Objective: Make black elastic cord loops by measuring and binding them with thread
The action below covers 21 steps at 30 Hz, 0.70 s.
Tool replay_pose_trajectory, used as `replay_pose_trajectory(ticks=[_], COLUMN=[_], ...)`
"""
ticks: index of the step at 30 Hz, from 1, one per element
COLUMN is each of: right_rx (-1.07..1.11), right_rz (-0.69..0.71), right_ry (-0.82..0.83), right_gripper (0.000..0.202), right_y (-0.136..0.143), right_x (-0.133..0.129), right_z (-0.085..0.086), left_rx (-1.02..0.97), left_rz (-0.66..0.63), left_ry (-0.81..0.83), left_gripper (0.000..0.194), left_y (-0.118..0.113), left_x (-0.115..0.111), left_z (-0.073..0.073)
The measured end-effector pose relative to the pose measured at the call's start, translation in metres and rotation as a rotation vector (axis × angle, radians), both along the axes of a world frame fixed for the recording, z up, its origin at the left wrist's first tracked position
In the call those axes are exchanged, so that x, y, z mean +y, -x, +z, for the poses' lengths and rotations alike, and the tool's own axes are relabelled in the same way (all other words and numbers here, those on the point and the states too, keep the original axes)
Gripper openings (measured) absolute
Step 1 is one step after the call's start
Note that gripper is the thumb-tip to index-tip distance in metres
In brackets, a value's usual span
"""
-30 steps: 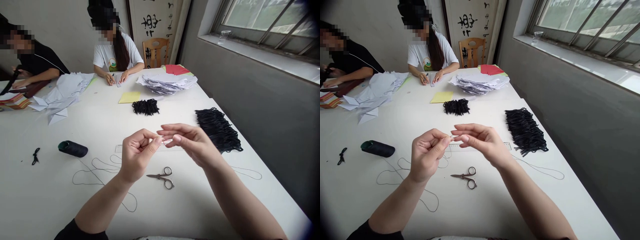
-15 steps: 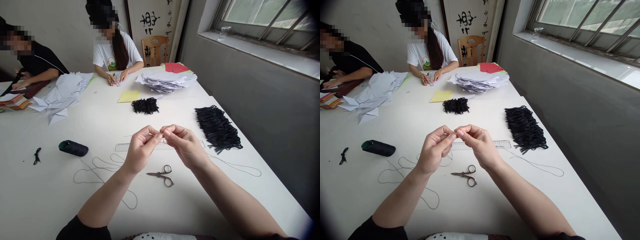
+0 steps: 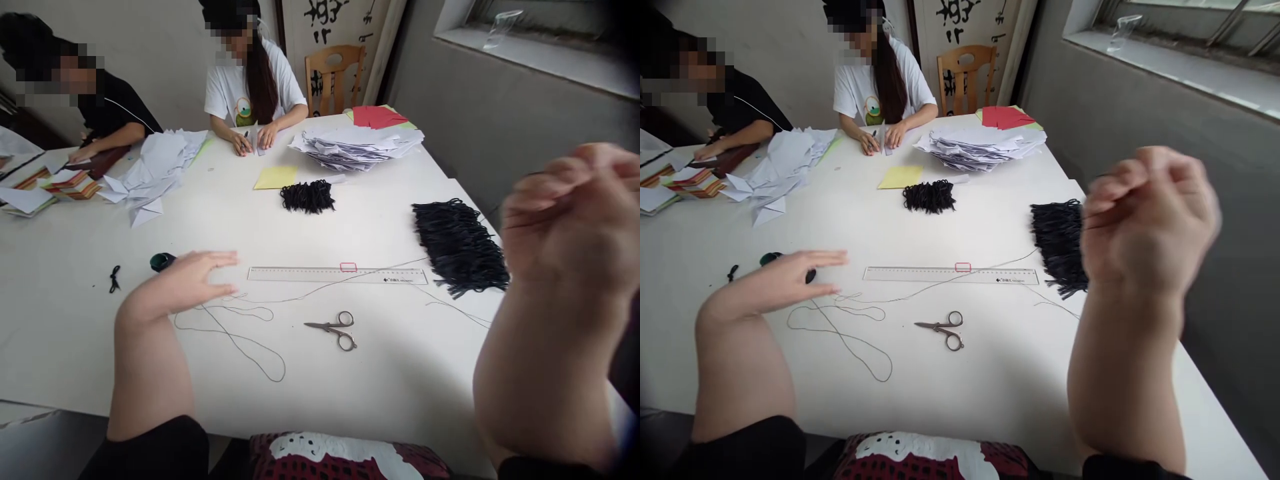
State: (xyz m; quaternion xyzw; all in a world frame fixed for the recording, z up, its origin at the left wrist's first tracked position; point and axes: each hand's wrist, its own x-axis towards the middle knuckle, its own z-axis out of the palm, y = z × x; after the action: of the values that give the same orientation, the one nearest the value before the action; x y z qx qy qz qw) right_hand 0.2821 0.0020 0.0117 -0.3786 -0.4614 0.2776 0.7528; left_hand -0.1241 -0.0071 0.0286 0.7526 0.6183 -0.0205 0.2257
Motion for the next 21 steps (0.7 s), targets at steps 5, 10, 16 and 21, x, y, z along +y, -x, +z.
replay_pose_trajectory(ticks=[5, 10, 16, 21], right_rx=[-0.250, -0.355, 0.014, 0.402], right_rz=[0.511, 0.612, 0.454, 0.011], right_ry=[0.084, 0.212, 0.294, 0.342], right_gripper=[0.019, 0.026, 0.027, 0.037], right_y=[0.088, 0.103, 0.064, 0.003], right_x=[-0.031, -0.041, -0.014, 0.006], right_z=[-0.007, -0.012, -0.010, 0.002], left_rx=[-0.468, -1.001, -0.961, -0.653], left_rz=[-0.020, -0.266, -0.058, -0.049], left_ry=[-0.264, 0.385, 0.346, 0.358], left_gripper=[0.041, 0.020, 0.024, 0.026], left_y=[-0.072, -0.130, -0.114, -0.066], left_x=[0.007, 0.007, 0.010, 0.005], left_z=[0.006, -0.019, -0.031, -0.044])
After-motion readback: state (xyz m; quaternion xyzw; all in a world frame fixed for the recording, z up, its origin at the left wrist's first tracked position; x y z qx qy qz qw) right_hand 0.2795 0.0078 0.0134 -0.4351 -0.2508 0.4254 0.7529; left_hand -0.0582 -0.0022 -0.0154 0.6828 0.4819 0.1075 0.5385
